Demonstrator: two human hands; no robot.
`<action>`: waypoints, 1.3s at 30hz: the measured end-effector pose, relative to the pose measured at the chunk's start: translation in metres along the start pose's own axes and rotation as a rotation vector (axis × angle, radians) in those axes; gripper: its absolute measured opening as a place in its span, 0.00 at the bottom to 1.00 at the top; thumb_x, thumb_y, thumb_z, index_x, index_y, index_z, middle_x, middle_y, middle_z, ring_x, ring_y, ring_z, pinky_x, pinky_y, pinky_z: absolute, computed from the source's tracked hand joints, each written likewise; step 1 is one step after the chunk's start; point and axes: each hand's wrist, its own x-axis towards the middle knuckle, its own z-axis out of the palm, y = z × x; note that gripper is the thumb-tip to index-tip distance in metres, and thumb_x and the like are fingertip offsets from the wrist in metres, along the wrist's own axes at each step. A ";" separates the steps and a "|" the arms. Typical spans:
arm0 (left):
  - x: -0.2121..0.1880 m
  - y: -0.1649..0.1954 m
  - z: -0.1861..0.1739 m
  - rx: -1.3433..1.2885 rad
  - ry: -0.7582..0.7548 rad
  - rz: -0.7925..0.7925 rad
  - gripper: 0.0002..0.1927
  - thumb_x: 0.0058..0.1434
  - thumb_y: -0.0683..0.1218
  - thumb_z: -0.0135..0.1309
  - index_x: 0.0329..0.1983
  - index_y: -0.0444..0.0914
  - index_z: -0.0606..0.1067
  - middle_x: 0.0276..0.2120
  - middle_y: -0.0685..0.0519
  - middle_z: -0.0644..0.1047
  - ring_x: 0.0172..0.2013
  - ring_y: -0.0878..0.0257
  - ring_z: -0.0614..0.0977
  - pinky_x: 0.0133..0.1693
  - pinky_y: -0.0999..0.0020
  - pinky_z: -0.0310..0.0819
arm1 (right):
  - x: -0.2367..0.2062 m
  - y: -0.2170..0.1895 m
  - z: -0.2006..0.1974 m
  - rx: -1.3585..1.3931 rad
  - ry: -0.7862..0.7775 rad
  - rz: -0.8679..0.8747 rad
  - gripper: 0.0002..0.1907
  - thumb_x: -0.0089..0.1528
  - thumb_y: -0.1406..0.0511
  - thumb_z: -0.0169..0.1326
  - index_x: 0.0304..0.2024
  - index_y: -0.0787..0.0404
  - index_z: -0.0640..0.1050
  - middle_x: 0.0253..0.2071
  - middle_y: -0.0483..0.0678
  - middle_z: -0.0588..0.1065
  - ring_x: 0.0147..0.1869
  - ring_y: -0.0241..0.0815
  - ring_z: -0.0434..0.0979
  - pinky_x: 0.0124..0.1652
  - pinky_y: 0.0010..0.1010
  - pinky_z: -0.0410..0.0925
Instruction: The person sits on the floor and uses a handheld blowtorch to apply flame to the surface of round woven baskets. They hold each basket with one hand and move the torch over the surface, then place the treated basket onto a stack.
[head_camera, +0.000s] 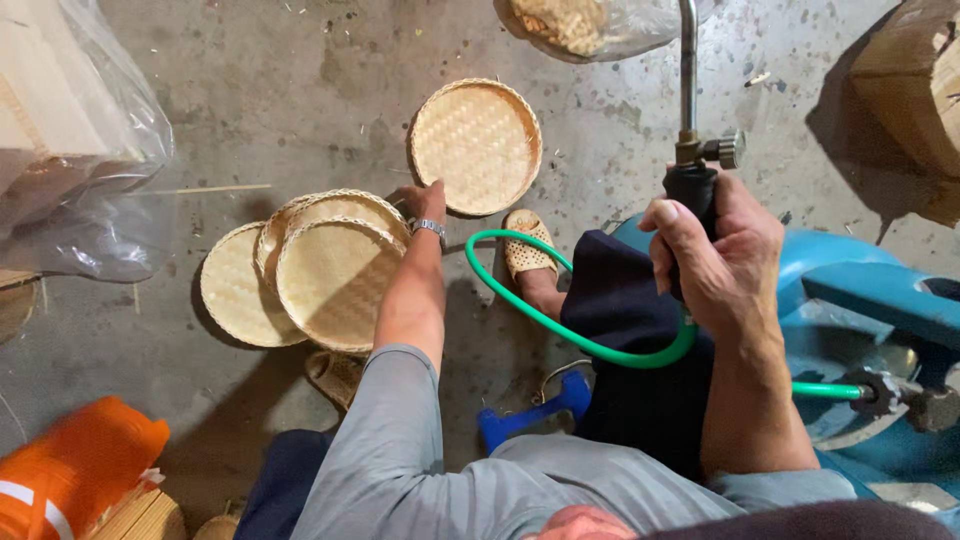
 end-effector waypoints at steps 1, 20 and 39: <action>0.001 0.002 0.002 -0.196 -0.160 -0.043 0.39 0.55 0.49 0.66 0.62 0.22 0.64 0.54 0.31 0.70 0.53 0.41 0.71 0.54 0.52 0.65 | 0.001 0.001 0.000 -0.024 0.000 0.007 0.10 0.72 0.66 0.54 0.51 0.67 0.72 0.33 0.48 0.75 0.25 0.31 0.70 0.23 0.24 0.65; -0.029 0.051 0.050 -0.079 -0.045 0.369 0.46 0.45 0.52 0.71 0.59 0.26 0.61 0.49 0.28 0.74 0.48 0.33 0.77 0.49 0.44 0.73 | -0.008 0.000 0.012 0.049 0.001 -0.019 0.13 0.70 0.69 0.52 0.55 0.68 0.71 0.35 0.49 0.76 0.24 0.32 0.69 0.22 0.23 0.64; -0.036 0.042 -0.040 -0.859 -0.292 -0.119 0.11 0.58 0.39 0.52 0.44 0.35 0.70 0.39 0.46 0.78 0.34 0.55 0.84 0.29 0.58 0.84 | -0.019 -0.004 0.001 -0.028 -0.066 -0.019 0.08 0.70 0.67 0.54 0.46 0.68 0.73 0.27 0.48 0.71 0.23 0.33 0.68 0.22 0.25 0.62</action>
